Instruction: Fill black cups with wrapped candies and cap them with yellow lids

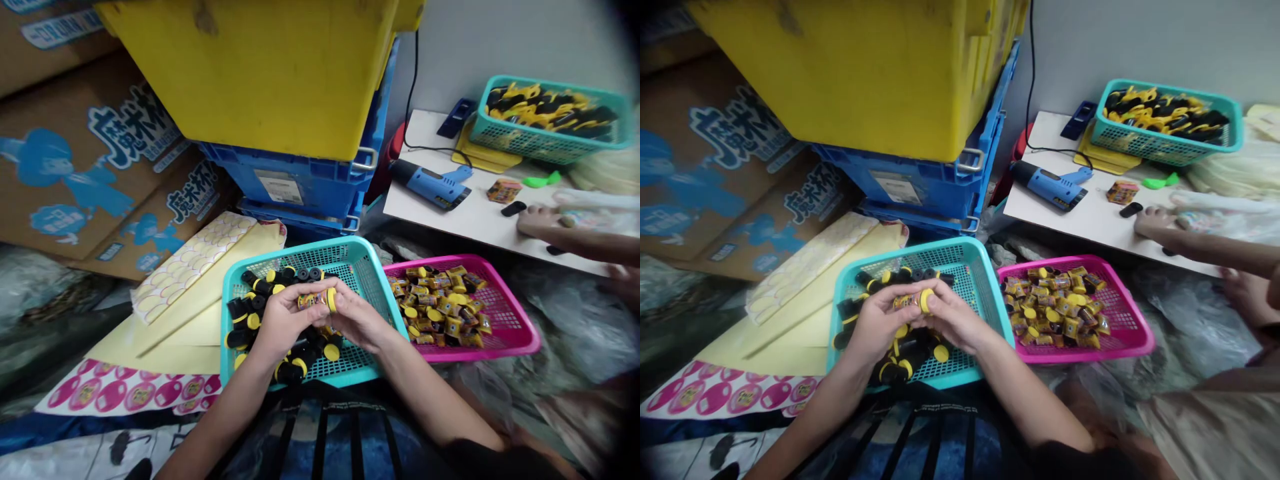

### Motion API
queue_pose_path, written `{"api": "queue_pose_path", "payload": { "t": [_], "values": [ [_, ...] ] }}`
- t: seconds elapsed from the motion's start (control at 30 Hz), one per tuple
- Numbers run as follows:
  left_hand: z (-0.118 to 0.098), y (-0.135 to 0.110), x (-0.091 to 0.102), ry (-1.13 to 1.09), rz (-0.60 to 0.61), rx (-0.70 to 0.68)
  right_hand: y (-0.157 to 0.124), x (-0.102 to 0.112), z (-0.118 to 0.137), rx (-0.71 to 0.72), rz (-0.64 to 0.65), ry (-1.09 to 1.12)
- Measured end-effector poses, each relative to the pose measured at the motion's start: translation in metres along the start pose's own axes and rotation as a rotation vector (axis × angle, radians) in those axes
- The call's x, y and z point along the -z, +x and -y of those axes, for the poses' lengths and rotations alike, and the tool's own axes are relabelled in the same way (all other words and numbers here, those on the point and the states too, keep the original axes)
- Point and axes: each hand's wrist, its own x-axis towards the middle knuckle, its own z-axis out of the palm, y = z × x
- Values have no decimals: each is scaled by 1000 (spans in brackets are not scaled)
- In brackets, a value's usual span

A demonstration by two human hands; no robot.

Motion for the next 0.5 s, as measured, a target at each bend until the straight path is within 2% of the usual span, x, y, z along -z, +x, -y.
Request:
{"api": "queue_pose_path", "payload": {
  "t": [0.3,0.5],
  "values": [
    [3,-1,1,-42,21,65,0,2,0,-3,-60,-54],
    [6,-4,1,-233,71,156,0,3,0,58,-62,-177]
  ]
}}
